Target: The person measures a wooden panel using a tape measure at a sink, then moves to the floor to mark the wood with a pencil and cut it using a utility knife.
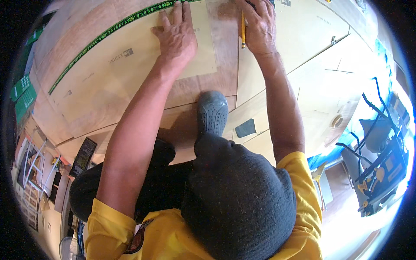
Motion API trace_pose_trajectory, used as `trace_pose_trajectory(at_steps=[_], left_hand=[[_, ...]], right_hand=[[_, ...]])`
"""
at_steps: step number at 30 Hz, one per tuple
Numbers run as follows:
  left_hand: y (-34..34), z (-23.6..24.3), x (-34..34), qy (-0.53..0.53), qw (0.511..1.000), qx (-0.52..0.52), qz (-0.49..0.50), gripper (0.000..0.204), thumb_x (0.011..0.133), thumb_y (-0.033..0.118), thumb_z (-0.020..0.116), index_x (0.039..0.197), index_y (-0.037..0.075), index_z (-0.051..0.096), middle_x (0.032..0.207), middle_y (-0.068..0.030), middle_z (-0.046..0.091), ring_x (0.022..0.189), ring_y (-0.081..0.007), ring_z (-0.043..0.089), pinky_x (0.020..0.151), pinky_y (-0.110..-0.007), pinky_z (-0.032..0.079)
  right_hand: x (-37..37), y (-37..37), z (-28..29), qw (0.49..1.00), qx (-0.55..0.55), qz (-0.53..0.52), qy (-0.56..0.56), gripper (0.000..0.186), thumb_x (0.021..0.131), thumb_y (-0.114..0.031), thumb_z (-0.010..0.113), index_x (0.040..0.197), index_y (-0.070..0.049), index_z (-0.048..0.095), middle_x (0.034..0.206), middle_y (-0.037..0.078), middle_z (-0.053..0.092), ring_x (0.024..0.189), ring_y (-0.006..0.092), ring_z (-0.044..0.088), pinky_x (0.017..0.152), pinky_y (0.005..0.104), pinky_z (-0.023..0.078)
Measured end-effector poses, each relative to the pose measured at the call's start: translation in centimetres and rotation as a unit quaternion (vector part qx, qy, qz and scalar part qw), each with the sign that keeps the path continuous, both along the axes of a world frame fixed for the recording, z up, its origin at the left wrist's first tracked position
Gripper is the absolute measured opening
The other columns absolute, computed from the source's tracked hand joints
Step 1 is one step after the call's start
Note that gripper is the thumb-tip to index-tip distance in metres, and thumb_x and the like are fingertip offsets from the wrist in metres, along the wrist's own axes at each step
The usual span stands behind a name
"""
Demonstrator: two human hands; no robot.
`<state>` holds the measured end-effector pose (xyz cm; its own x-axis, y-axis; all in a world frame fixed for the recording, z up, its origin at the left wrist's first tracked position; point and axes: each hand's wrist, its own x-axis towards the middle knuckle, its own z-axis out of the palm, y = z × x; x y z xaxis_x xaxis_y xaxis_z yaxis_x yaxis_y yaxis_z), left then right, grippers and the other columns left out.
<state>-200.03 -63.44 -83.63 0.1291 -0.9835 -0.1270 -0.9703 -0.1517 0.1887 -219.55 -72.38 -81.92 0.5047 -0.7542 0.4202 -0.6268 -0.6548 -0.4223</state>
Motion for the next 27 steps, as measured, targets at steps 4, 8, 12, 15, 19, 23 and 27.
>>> trace_pose_trajectory(at_steps=[4,8,12,15,19,23,27], left_hand=[[-0.1,-0.7,-0.1,-0.008,1.0,0.01,0.009,0.067,0.094,0.013,0.051,0.156,-0.003,0.033,0.159,-0.0212,0.032,0.144,-0.0495,0.029,0.109,-0.076,0.03],[0.4,-0.9,0.2,0.019,1.0,-0.012,-0.002,0.068,0.095,0.012,0.05,0.158,-0.002,0.029,0.162,-0.0216,0.029,0.147,-0.0506,0.024,0.112,-0.076,0.024],[0.1,-0.6,0.1,0.031,0.999,0.036,0.01,0.072,0.095,0.013,0.053,0.159,-0.001,0.027,0.164,-0.0222,0.026,0.148,-0.0517,0.021,0.113,-0.077,0.022],[-0.2,0.0,0.2,0.059,0.997,0.056,0.01,0.073,0.095,0.014,0.056,0.16,-0.001,0.026,0.165,-0.0226,0.024,0.149,-0.0522,0.02,0.113,-0.078,0.021],[0.0,0.4,0.3,0.063,0.996,0.06,0.009,0.074,0.095,0.015,0.057,0.16,0.0,0.026,0.165,-0.0221,0.024,0.149,-0.0525,0.02,0.112,-0.079,0.021],[-0.3,0.1,0.2,0.037,0.998,0.055,0.009,0.072,0.094,0.015,0.057,0.159,0.0,0.028,0.164,-0.0221,0.025,0.148,-0.0525,0.022,0.111,-0.079,0.023],[-0.1,0.2,0.2,0.045,0.998,0.052,0.005,0.071,0.094,0.013,0.056,0.158,0.0,0.03,0.164,-0.0221,0.025,0.147,-0.0529,0.023,0.111,-0.08,0.023]], right_hand=[[1.8,1.0,0.3,0.999,0.003,-0.034,-0.036,0.024,0.086,-0.001,0.068,0.109,-0.001,0.069,0.106,0.021,0.065,0.103,0.0404,0.063,0.09,0.0458,0.052],[2.1,1.3,0.7,0.998,0.027,-0.048,-0.018,0.022,0.088,0.002,0.066,0.109,-0.001,0.069,0.1,0.02,0.066,0.098,0.0399,0.064,0.088,0.0467,0.052],[2.8,1.3,0.4,0.997,0.026,0.019,-0.063,0.02,0.086,0.001,0.07,0.105,-0.002,0.071,0.091,0.017,0.071,0.079,0.0357,0.066,0.084,0.0459,0.052],[3.6,1.4,0.2,0.992,0.087,-0.041,-0.085,0.014,0.085,-0.004,0.075,0.099,-0.003,0.074,0.084,0.013,0.074,0.074,0.0304,0.068,0.077,0.0411,0.051],[4.4,1.8,0.3,0.982,0.153,-0.058,-0.093,0.011,0.084,-0.009,0.078,0.094,-0.005,0.076,0.081,0.01,0.075,0.074,0.0254,0.069,0.076,0.0368,0.048],[4.6,1.7,0.5,0.99,0.119,-0.035,-0.074,0.01,0.085,-0.012,0.078,0.091,-0.005,0.077,0.083,0.009,0.075,0.07,0.0242,0.068,0.08,0.0373,0.044],[4.8,1.6,0.7,0.991,0.125,-0.034,-0.046,0.011,0.085,-0.015,0.078,0.093,-0.006,0.077,0.084,0.009,0.076,0.069,0.0242,0.068,0.079,0.0383,0.043]])
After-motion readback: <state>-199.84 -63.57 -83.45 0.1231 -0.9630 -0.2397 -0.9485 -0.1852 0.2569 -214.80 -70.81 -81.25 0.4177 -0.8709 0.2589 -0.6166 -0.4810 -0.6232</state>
